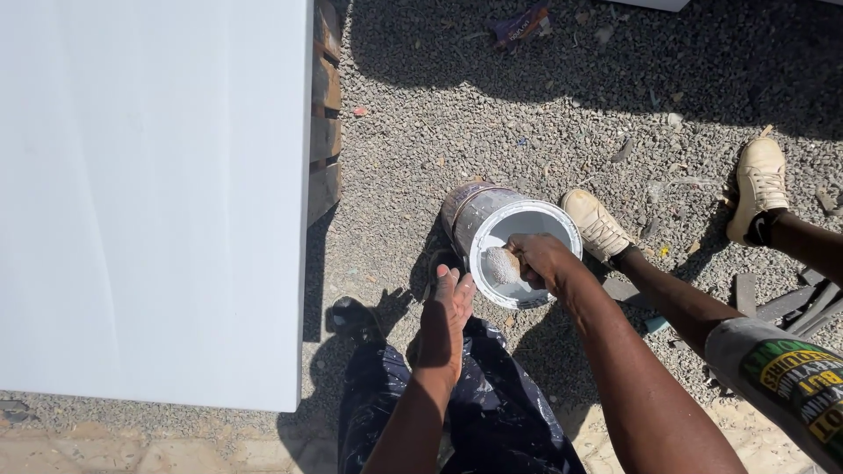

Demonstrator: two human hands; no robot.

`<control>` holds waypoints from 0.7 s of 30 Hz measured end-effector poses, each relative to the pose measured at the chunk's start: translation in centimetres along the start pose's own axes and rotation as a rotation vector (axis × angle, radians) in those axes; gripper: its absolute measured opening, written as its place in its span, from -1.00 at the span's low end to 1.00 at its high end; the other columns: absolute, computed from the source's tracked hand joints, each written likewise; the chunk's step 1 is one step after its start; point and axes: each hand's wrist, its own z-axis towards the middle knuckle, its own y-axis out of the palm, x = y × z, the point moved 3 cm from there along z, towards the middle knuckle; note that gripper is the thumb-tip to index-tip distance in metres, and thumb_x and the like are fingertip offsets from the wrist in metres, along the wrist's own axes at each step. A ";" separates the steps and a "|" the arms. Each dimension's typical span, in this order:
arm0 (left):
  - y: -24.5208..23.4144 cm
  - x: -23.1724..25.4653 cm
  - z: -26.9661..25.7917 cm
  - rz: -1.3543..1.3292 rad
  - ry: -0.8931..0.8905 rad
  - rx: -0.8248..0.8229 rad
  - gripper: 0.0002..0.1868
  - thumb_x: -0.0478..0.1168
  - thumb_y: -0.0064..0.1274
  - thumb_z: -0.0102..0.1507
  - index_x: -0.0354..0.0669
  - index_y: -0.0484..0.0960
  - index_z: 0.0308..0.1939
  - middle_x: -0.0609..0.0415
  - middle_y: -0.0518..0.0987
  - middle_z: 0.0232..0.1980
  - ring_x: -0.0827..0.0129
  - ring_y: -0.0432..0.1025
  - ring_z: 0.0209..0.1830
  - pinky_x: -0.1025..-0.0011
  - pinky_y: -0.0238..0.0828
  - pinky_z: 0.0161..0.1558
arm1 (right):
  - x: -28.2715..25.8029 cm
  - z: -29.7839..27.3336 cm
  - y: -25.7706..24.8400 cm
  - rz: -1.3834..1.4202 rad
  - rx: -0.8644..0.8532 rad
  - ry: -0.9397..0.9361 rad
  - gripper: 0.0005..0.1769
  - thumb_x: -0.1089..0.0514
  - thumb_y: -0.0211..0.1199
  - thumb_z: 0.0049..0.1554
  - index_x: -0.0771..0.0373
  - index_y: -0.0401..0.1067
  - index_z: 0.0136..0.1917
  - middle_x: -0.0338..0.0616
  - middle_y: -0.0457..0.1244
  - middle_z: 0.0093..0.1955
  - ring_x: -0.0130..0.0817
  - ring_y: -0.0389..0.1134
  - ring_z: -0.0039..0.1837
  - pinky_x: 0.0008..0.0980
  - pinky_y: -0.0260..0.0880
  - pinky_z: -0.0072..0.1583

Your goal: Painting a white cabinet door using a small sponge applicator and white paint in an outdoor workshop area.

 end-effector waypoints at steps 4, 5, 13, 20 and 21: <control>0.8 0.6 -0.7 -0.019 0.142 0.044 -0.03 0.36 -0.29 0.41 -0.26 -0.08 0.64 -0.36 -0.02 0.65 -0.24 -0.16 0.64 -0.07 -0.33 0.58 | 2.8 3.2 -0.1 -0.047 0.241 -0.219 -0.78 0.02 0.26 0.14 0.21 0.52 -0.16 -0.08 0.31 -0.46 -0.29 0.33 -0.36 -0.32 0.25 -0.30; 1.0 0.8 -1.0 0.023 0.147 0.059 -0.04 0.36 -0.25 0.40 -0.25 -0.03 0.63 -0.33 0.00 0.65 -0.22 -0.13 0.64 -0.06 -0.29 0.57 | 3.8 4.3 -0.1 -0.184 0.320 -0.261 -0.61 -0.09 0.36 0.14 0.19 0.58 0.12 -0.10 0.39 -0.33 -0.16 0.47 -0.19 -0.20 0.37 -0.13; 0.8 0.7 -1.4 0.260 0.032 0.078 -0.02 0.49 -0.22 0.31 0.04 0.06 0.65 -0.27 0.06 0.64 -0.26 0.05 0.56 -0.09 -0.13 0.55 | 4.1 7.3 1.2 -0.505 0.441 -0.324 -0.72 0.08 0.25 0.18 0.22 0.61 0.09 0.15 0.42 -0.19 0.18 0.50 -0.02 -0.03 0.50 -0.01; 0.8 0.4 -0.8 0.321 0.015 0.040 0.02 0.53 -0.24 0.29 0.03 0.05 0.64 -0.24 0.07 0.65 -0.32 0.05 0.55 -0.08 -0.08 0.55 | 5.0 10.2 1.7 -0.546 0.407 -0.247 -0.76 0.13 0.23 0.14 0.15 0.63 0.03 0.20 0.44 -0.13 0.28 0.47 0.04 0.09 0.54 0.05; 0.5 0.2 -0.5 0.320 0.015 0.040 0.02 0.53 -0.24 0.29 0.03 0.05 0.64 -0.24 0.07 0.65 -0.32 0.05 0.55 -0.08 -0.08 0.55 | 5.3 10.6 1.8 -0.547 0.407 -0.247 -0.76 0.13 0.23 0.14 0.15 0.63 0.03 0.20 0.44 -0.13 0.28 0.47 0.04 0.09 0.54 0.05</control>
